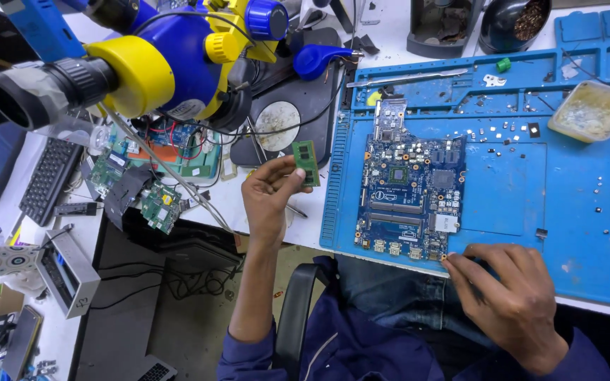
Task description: Desoldering a component from a laptop motherboard using a heat gun and tweezers, followed by inspection and manipulation with a screwdriver.
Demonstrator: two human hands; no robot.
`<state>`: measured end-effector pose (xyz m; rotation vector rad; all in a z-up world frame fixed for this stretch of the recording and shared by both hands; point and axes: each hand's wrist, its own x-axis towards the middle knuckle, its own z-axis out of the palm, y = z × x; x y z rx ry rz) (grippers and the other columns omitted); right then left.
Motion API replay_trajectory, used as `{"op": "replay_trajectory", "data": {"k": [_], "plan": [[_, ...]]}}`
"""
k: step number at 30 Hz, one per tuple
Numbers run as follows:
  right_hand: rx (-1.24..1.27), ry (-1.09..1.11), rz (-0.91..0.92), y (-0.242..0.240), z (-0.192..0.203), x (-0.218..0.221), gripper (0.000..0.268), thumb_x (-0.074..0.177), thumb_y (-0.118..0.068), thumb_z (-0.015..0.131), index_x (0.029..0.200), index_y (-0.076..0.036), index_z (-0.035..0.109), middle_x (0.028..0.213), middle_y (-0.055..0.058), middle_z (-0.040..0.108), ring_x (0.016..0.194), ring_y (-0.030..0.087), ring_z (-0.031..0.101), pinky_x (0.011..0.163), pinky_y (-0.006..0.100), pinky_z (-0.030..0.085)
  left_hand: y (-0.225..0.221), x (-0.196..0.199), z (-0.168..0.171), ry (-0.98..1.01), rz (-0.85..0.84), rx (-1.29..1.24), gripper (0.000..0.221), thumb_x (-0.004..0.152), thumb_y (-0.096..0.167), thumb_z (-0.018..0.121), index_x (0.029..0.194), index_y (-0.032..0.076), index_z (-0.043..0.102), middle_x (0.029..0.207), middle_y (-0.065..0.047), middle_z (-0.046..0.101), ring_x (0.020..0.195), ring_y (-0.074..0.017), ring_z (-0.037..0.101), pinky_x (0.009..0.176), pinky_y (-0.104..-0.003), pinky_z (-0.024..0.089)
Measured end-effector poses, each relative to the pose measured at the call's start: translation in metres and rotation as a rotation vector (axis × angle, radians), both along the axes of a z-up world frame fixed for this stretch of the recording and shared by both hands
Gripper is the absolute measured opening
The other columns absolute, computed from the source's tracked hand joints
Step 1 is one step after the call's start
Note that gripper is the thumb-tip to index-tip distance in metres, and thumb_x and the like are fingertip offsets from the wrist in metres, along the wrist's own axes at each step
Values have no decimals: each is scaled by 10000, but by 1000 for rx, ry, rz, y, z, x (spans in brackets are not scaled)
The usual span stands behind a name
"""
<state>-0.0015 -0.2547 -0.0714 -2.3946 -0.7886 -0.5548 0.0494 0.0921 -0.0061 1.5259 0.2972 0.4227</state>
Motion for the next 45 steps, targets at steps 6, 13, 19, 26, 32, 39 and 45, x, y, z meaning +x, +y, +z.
{"op": "replay_trajectory", "data": {"k": [6,13,19,26,32,39,45], "plan": [[-12,2,9,-1,2,-1,166,896,-238,856,992,-128,778,1005,87,726,927,299,665,784,456,501,-2,0,13,-25,28,223,193,885,35,788,1068,14,731,905,-110,761,814,-190,750,719,-321,689],[-12,1,5,-1,-1,-1,171,908,-247,836,1018,-136,769,1022,82,723,953,299,668,811,466,509,31,20,0,-357,151,1567,150,893,-107,752,1025,-37,759,989,-153,778,906,-261,760,825,-337,645],[-17,-1,7,-1,0,-1,164,916,-246,828,1019,-132,770,1030,81,722,955,298,662,825,465,514,39,35,-18,-319,124,1642,118,897,-80,754,1006,-39,771,993,-158,780,912,-263,760,826,-320,636],[-38,-3,-3,0,-1,-1,168,923,-258,817,1032,-140,770,1050,87,723,989,312,670,847,483,528,33,32,-13,-249,85,1608,145,951,-51,724,1089,-42,766,1088,-170,771,1007,-283,750,881,-352,626],[7,-10,14,4,13,2,151,901,-213,852,970,-103,773,976,110,718,893,307,657,724,446,481,-49,-28,55,-247,-87,1366,236,1021,44,703,1248,-16,714,1272,-179,730,1232,-352,692,1081,-451,560],[41,-25,26,4,16,3,179,916,-178,850,1037,-70,776,1011,130,706,886,318,634,739,447,478,-95,-78,37,-56,-475,1065,623,1021,268,722,1534,95,414,1613,-185,406,1501,-432,436,1261,-594,396],[56,-17,16,5,18,2,183,930,-199,819,1060,-71,798,984,128,698,893,318,615,745,442,478,-97,-69,37,226,-542,661,728,1014,364,638,1605,207,242,1713,-100,203,1611,-386,193,1263,-645,325]]}}
